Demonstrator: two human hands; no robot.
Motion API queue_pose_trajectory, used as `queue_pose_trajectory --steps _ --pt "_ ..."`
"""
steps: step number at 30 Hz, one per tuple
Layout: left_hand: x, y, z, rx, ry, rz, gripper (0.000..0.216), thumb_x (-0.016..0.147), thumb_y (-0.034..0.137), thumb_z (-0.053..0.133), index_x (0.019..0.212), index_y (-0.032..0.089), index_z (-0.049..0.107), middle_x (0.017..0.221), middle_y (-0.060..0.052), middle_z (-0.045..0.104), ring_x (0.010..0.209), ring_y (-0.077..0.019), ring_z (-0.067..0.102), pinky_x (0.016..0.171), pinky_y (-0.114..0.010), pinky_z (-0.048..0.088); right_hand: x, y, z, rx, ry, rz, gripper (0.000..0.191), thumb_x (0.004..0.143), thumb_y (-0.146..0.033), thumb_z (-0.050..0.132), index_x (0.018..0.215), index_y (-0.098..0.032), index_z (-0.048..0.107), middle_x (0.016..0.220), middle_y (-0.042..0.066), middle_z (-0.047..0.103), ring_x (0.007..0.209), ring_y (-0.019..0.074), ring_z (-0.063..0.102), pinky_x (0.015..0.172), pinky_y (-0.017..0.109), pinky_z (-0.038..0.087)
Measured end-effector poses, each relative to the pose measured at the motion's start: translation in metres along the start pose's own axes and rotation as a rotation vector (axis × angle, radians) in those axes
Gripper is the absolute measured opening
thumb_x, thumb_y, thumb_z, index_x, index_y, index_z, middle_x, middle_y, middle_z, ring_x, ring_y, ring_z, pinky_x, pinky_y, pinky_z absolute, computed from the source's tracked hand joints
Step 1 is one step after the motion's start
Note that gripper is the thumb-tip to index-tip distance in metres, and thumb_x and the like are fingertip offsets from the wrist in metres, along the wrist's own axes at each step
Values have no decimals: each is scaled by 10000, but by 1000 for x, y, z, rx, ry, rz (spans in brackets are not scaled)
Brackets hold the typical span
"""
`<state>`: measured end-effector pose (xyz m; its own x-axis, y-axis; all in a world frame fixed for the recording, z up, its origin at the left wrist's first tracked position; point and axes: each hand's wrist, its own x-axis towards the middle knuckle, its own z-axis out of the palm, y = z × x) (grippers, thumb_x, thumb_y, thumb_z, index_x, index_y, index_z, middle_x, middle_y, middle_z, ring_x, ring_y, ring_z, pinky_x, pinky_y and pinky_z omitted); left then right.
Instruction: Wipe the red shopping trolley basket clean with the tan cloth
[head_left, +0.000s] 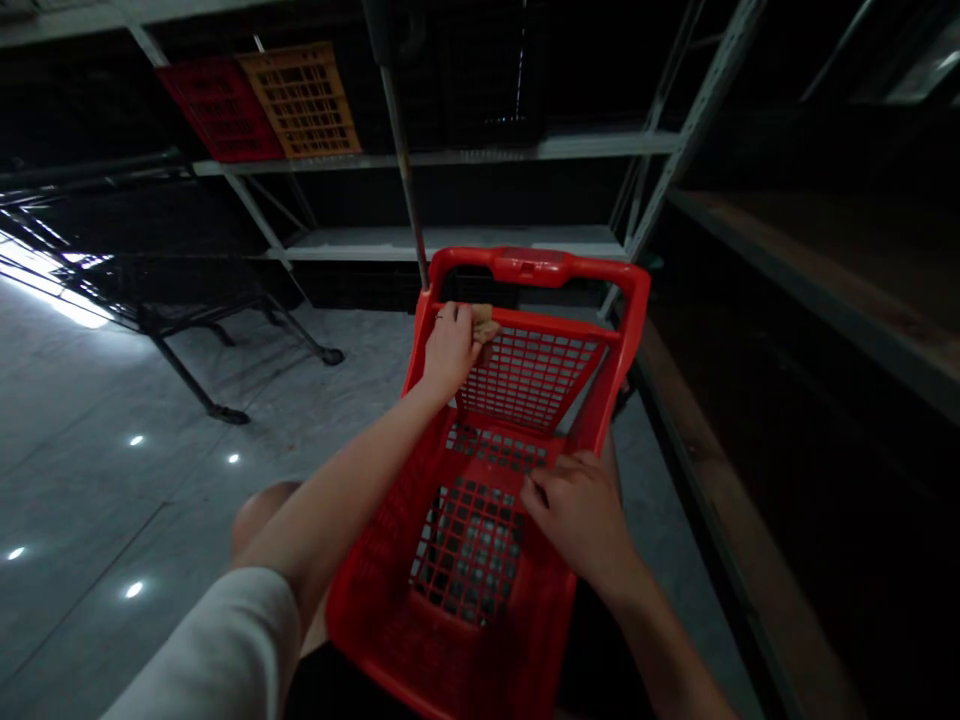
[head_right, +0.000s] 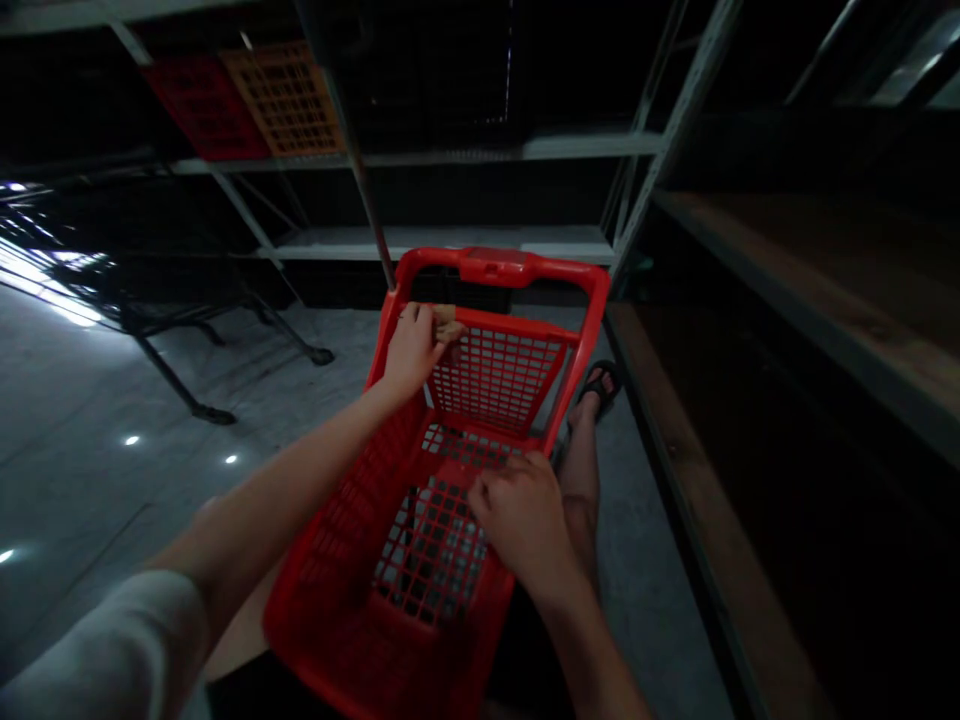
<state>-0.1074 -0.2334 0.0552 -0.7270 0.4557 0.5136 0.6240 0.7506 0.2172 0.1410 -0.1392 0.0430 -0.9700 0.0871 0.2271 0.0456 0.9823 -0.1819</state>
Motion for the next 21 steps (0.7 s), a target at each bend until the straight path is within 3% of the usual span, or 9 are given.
queue_pose_trajectory --steps 2,6,9,12,15,17,18,21 --pt "-3 12 21 -46 -7 -41 243 923 133 612 1153 163 543 1283 -132 575 1193 -269 579 1003 -394 542 -2 2 1 6 36 -12 316 911 -171 616 637 -232 762 635 16 723 658 156 639 797 347 368" --pt "-23 34 57 -43 -154 146 170 1008 191 545 1171 145 565 1265 -158 580 1202 -269 558 1020 -394 523 -1 5 -1 -15 56 -19 300 876 -151 645 607 -245 740 606 6 711 647 160 645 763 348 366" --pt "-23 33 59 -51 -247 292 141 1037 223 527 1153 206 605 1232 -103 619 1175 -238 575 975 -343 532 1 8 -3 -43 32 -18 268 863 -165 667 621 -248 747 606 9 720 643 163 652 752 347 365" --pt "-1 18 44 -47 -293 373 144 1014 198 560 1138 244 618 1210 -66 633 1141 -221 590 922 -318 539 5 12 -2 -50 -4 -34 271 877 -161 649 641 -238 756 622 18 735 648 161 660 803 346 374" --pt "19 12 34 1 -130 253 129 996 171 549 1105 207 608 1229 -100 613 1173 -257 564 979 -372 525 9 16 1 -39 -29 -57 279 882 -162 632 637 -227 747 624 22 737 644 156 657 824 346 370" --pt "20 22 42 56 -64 219 151 1005 149 505 1112 188 604 1238 -125 608 1195 -278 551 1011 -409 509 13 17 5 -33 -11 -64 275 873 -164 628 629 -223 740 607 21 726 628 152 647 802 348 360" --pt "15 31 50 79 -88 259 175 1015 141 476 1124 182 607 1230 -132 614 1185 -280 558 1000 -415 512 16 17 8 -30 9 -68 267 863 -163 629 627 -221 737 597 21 719 620 151 641 791 350 354" --pt "-5 63 84 84 -288 522 234 1032 126 443 1155 199 628 1158 -100 657 1075 -239 606 891 -358 537 23 14 16 -16 72 -98 231 837 -169 641 628 -220 727 570 17 697 609 156 625 783 358 346"
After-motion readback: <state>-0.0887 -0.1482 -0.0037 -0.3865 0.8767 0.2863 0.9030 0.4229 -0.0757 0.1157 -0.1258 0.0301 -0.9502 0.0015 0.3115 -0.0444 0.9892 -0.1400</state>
